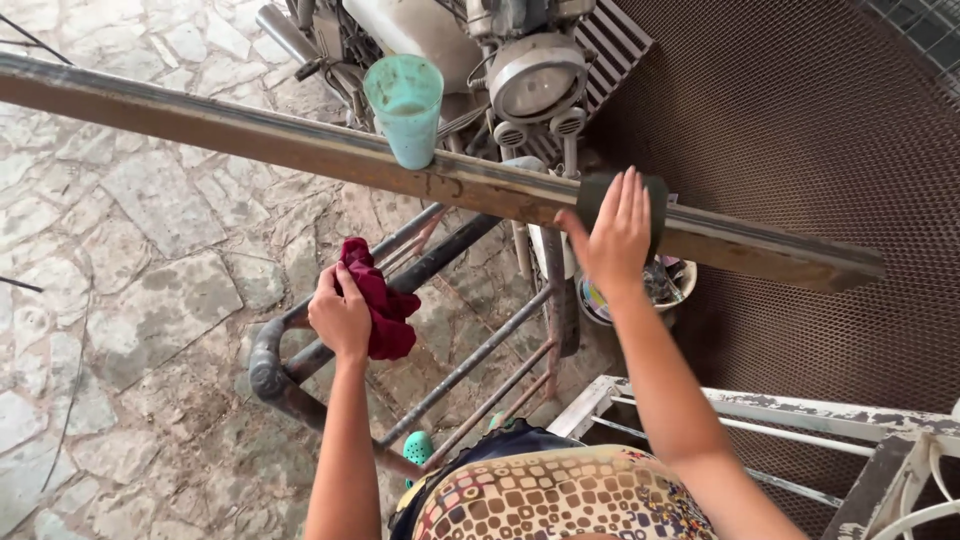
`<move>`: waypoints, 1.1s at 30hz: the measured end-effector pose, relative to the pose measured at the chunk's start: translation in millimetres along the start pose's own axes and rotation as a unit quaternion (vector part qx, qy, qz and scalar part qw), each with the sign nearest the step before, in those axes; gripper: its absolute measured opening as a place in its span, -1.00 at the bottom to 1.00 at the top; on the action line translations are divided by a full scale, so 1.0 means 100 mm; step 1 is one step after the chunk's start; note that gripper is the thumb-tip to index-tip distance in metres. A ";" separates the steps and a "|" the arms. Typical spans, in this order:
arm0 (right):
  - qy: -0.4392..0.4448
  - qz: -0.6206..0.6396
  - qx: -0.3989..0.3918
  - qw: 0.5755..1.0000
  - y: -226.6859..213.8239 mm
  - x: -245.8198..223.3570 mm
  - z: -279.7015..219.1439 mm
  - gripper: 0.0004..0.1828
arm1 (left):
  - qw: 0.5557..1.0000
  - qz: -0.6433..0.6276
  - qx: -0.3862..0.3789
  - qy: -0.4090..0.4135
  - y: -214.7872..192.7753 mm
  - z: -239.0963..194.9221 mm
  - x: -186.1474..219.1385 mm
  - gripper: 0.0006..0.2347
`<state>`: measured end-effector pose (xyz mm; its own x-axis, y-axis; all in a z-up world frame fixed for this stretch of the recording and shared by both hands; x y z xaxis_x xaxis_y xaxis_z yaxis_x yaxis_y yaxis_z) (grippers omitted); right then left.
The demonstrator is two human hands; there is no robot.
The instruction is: Sanding a metal beam with a sanding block and wiping it with a cloth.
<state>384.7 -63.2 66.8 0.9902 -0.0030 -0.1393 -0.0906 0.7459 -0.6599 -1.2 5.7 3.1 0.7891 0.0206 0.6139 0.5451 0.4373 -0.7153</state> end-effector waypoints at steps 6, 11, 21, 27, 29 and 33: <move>0.078 -0.065 0.002 0.995 -0.34 0.65 -0.37 0.19 | 1.000 0.002 0.001 -0.003 0.01 -0.01 0.01 -0.79; 0.029 -0.103 0.020 0.994 0.19 0.80 -0.04 0.11 | 1.000 0.006 0.006 0.006 0.00 -0.01 0.02 -0.79; 0.103 -0.094 -0.017 0.990 -0.37 0.93 -0.25 0.21 | 1.000 0.002 0.007 0.006 0.06 0.02 -0.03 -0.79; 0.027 -0.045 0.006 0.999 -0.01 0.31 0.01 0.12 | 1.000 0.003 0.009 0.014 0.05 0.02 -0.05 -0.79; 0.026 -0.051 0.006 0.998 -0.18 0.20 -0.16 0.16 | 1.000 -0.005 0.006 0.013 0.02 0.00 -0.03 -0.79; 0.059 -0.143 0.016 0.988 -0.44 0.72 -0.38 0.14 | 1.000 -0.011 -0.001 0.017 -0.01 0.01 -0.01 -0.79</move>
<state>455.6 -121.3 57.4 0.9556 -0.2924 -0.0377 0.1954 0.7241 -0.6614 -3.0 6.4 3.9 0.7857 -0.0206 0.6182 0.5638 0.4350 -0.7021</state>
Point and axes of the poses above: each hand's wrist, its own z-axis towards the middle knuckle, its own y-axis out of the palm, x = y × z, the point moved 1 cm from there along z, towards the middle knuckle, and after that the axes turned 14 degrees about z, right-handed, at the moved point
